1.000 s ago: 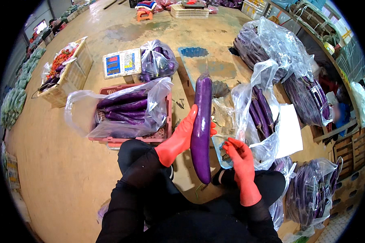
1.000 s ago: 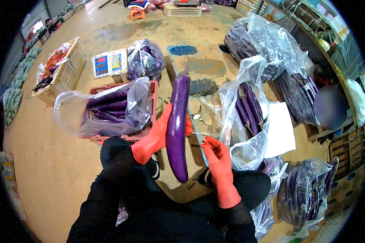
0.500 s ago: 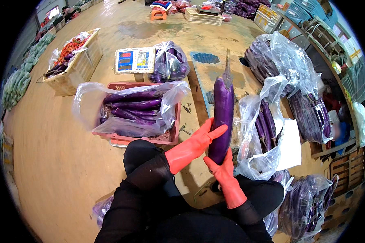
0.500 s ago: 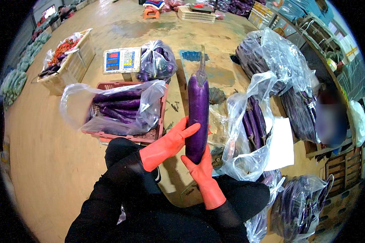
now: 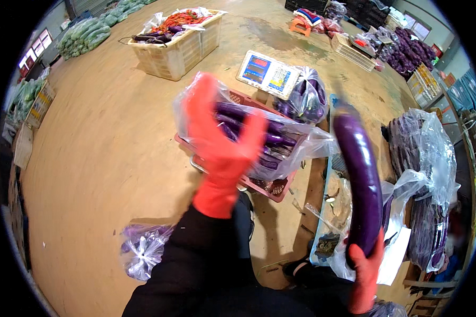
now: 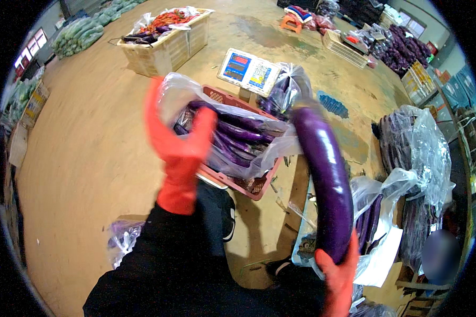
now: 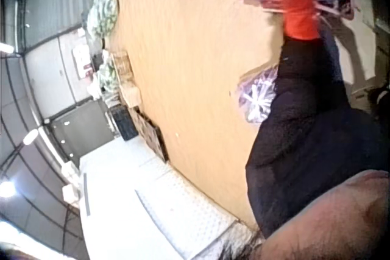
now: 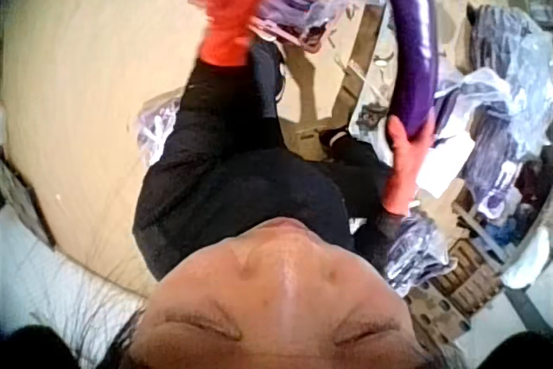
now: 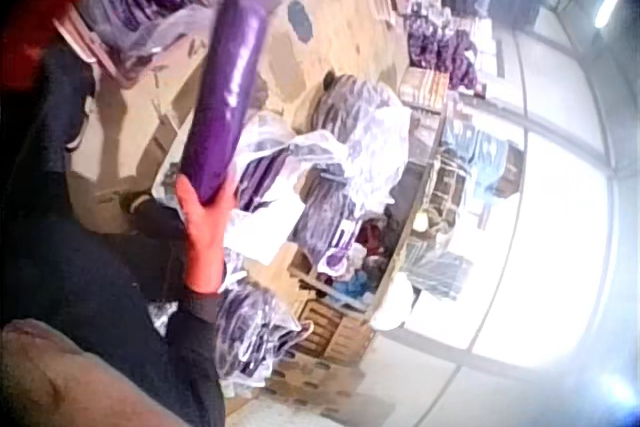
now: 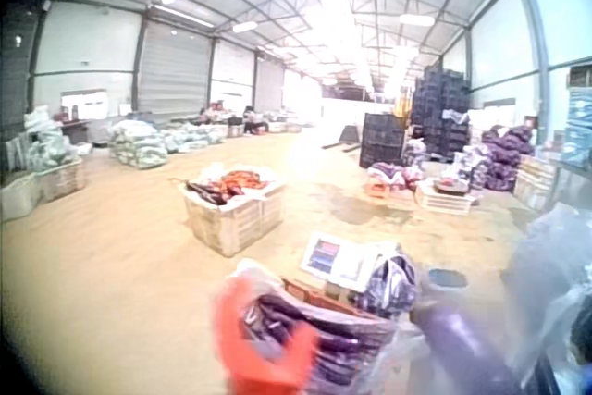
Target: The person sorts and packs eggplants by hand and using shears, moving them from large bags into smaller plastic bags inside crates, then tying the bags and moving the crates.
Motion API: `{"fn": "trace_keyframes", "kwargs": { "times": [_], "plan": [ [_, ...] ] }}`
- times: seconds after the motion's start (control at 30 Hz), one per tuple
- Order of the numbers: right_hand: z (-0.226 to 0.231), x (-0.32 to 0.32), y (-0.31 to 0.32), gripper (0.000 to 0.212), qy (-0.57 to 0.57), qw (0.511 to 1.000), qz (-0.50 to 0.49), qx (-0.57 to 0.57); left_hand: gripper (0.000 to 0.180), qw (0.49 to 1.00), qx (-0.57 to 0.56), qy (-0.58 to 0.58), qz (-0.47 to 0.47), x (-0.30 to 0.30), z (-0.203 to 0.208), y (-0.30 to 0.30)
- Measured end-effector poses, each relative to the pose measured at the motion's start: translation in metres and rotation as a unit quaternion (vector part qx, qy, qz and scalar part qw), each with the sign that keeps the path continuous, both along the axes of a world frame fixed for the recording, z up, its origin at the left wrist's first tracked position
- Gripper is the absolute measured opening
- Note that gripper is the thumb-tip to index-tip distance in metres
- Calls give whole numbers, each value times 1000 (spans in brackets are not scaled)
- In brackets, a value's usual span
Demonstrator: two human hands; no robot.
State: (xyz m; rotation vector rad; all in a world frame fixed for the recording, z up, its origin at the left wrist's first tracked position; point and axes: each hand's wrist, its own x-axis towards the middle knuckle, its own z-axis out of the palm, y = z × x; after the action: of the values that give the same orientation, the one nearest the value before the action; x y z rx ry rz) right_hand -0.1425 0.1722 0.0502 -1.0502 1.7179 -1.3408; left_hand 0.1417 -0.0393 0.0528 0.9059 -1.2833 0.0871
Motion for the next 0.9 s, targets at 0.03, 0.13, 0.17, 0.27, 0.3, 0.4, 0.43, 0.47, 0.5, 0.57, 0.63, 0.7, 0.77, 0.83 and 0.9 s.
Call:
{"fn": "trace_keyframes", "kwargs": {
  "times": [0.03,0.13,0.17,0.27,0.3,0.4,0.43,0.47,0.5,0.57,0.63,0.7,0.77,0.83,0.9],
  "plan": [
    [32,6,-20,94,101,992,65,35,81,996,-22,16,83,23,0,-11],
    [80,26,-72,89,483,845,217,76,70,940,113,-198,254,76,-11,-38],
    [86,36,-91,87,563,781,268,40,61,922,159,-249,251,89,-19,-49],
    [91,88,-152,71,644,665,377,11,40,910,388,-121,74,113,-4,-51],
    [81,100,-171,66,666,637,388,0,35,884,466,-17,-36,107,-7,-57],
    [47,145,-220,56,666,637,386,-44,27,902,422,65,-63,107,6,-54],
    [27,158,-237,63,659,648,382,-21,27,897,425,92,-80,110,6,-55],
    [10,169,-253,62,644,663,380,4,26,906,401,106,-85,112,2,-58],
    [-10,174,-270,61,621,682,386,7,26,914,380,117,-84,116,-2,-59],
    [-52,177,-299,60,577,719,388,20,24,924,349,124,-95,119,-5,-62],
    [-105,180,-312,62,539,764,351,49,22,930,330,127,-104,136,-11,-59],
    [-149,163,-322,63,531,781,293,147,21,924,347,122,-103,133,-9,-57],
    [-163,143,-313,60,541,783,267,153,21,923,355,111,-101,132,-8,-55],
    [-173,128,-312,55,558,783,220,164,21,925,351,96,-107,129,-7,-55],
    [-166,125,-308,46,555,779,243,165,21,924,359,94,-90,129,-7,-54]
  ]
}}
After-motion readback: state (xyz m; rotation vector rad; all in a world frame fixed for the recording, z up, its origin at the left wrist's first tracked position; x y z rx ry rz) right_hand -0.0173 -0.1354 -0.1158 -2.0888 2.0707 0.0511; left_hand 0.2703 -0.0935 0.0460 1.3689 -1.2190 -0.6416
